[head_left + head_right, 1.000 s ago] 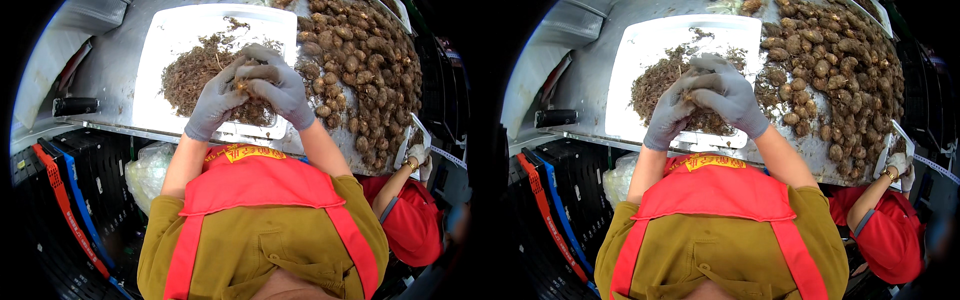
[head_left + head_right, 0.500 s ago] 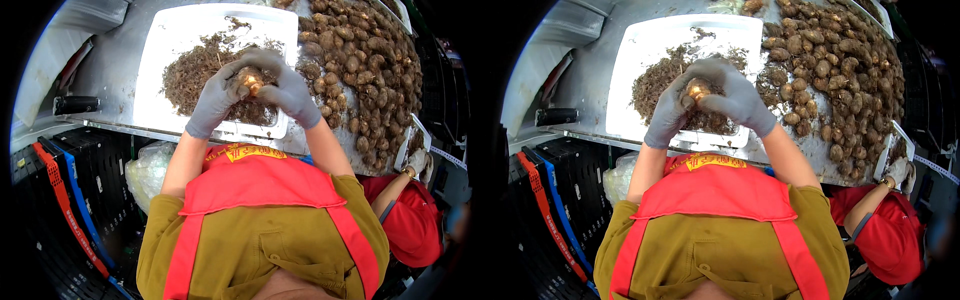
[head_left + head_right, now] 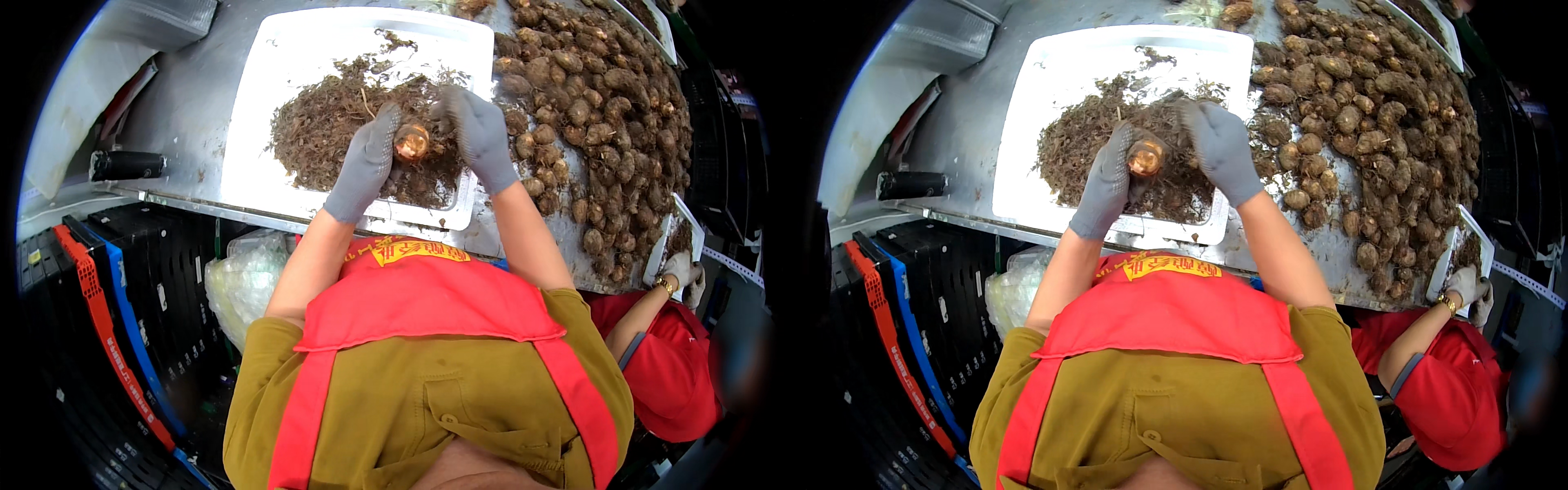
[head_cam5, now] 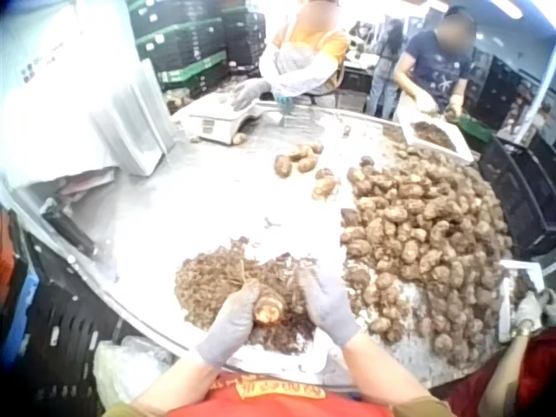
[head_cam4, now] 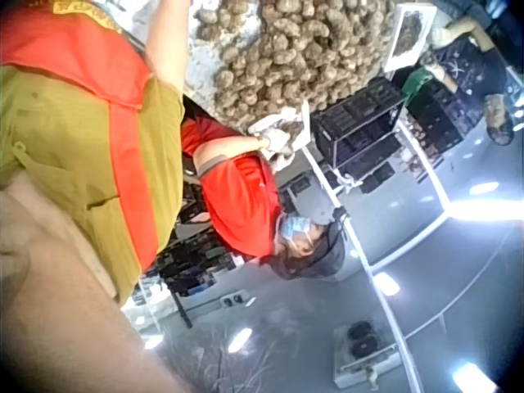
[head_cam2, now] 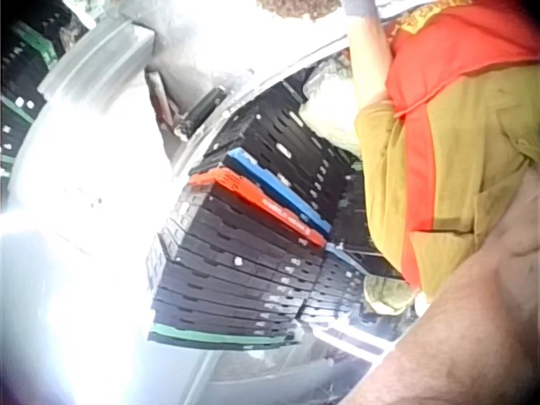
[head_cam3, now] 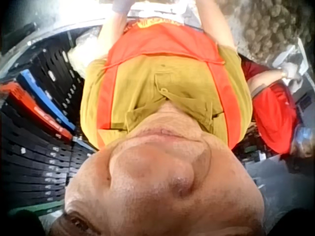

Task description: The person repeatedly picks up root vegetables from a large pile on a metal table and peels their outer skin by hand. The removed skins are placed into a white tray, while the peeled vegetables are set aside on the table. The person wears gloves and an apron while working.

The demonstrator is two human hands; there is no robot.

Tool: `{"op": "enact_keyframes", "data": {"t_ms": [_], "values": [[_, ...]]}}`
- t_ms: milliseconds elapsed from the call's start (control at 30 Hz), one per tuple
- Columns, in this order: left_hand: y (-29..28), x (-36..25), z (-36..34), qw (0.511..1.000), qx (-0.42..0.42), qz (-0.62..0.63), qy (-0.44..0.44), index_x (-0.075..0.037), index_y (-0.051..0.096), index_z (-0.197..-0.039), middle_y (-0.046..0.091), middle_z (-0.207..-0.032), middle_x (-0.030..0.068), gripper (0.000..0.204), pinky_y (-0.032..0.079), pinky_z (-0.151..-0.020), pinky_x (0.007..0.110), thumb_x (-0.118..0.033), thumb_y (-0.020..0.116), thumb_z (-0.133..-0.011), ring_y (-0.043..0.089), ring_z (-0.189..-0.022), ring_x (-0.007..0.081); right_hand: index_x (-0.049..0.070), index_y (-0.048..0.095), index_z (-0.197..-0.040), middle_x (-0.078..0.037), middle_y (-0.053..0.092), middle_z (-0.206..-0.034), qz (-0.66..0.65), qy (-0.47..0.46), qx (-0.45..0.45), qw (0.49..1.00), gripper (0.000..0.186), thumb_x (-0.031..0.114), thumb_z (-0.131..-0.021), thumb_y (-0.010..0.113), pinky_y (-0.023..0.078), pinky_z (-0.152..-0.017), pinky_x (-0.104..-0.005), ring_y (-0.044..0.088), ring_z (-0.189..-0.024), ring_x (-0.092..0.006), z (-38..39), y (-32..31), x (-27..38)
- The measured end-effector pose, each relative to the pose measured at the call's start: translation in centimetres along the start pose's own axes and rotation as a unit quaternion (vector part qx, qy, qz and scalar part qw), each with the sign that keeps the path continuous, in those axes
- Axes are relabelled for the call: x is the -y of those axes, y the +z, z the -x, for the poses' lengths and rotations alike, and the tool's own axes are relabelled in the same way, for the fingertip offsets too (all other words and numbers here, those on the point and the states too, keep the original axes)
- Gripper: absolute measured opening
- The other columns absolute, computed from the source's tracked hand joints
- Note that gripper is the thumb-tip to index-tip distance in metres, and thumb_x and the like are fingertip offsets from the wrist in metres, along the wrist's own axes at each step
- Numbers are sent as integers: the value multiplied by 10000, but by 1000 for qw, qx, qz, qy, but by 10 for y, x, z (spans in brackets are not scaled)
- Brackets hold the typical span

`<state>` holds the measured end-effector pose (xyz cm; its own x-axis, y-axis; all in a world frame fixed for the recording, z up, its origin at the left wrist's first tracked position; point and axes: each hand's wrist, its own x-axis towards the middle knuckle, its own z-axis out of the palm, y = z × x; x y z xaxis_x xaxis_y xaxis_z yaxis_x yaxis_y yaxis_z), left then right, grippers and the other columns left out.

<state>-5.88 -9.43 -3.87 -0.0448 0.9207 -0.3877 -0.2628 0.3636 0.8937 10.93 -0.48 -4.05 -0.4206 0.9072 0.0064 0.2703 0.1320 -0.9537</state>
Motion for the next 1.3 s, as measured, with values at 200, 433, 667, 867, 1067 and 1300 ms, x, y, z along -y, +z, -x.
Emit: {"op": "enact_keyframes", "data": {"t_ms": [200, 433, 667, 867, 1067, 1300], "values": [[-14, 7, -19, 922, -122, -295, 220, 41, 647, -1000, 676, -839, 187, 506, 511, -719, 400, -402, 403, -1017, 659, -768, 319, 28, 647, -1168, -128, 683, -871, 100, -54, 115, 987, 494, 400, -843, 646, 512, -744, -341, 661, -798, -248, 25, 2, 34], [4, -3, -9, 832, -159, -424, 320, -17, 677, -922, 649, -811, 197, 437, 498, -670, 424, -378, 447, -1006, 619, -744, 387, 51, 700, -994, -169, 671, -854, 113, -82, -15, 990, 252, 262, -906, 595, 503, -661, -368, 657, -771, -324, 24, 16, 30], [-4, -5, -14, 885, -97, -366, 269, -16, 640, -818, 578, -706, 194, 472, 458, -616, 421, -385, 423, -1016, 571, -671, 390, 35, 682, -944, -170, 641, -770, 138, 49, 23, 989, 392, 405, -933, 554, 494, -666, -374, 628, -720, -327, -1, 2, -7], [0, -4, -18, 872, -138, -320, 343, -33, 657, -912, 598, -717, 159, 440, 467, -611, 385, -384, 416, -1020, 584, -636, 346, 2, 694, -1046, -147, 705, -932, 16, -114, 65, 991, 387, 348, -944, 553, 513, -743, -297, 674, -816, -206, 19, 4, 16], [4, -10, -12, 984, -27, 114, 136, -41, 547, -1229, 612, -1121, 97, 345, 547, -751, 320, -302, 497, -1008, 641, -939, 203, -23, 685, -1095, -119, 711, -830, -166, -75, -52, 982, 256, 154, -932, 597, 513, -686, -262, 662, -763, -122, 28, 23, 21], [5, 14, -15, 933, 105, 322, 122, -16, 421, -1368, 544, -1282, 113, 393, 495, -972, 370, -192, 468, -1019, 568, -1153, 215, -19, 711, -925, -128, 682, -743, -6, -106, -114, 988, 273, 233, -938, 607, 501, -628, -267, 654, -667, -152, 12, 18, 18]]}}
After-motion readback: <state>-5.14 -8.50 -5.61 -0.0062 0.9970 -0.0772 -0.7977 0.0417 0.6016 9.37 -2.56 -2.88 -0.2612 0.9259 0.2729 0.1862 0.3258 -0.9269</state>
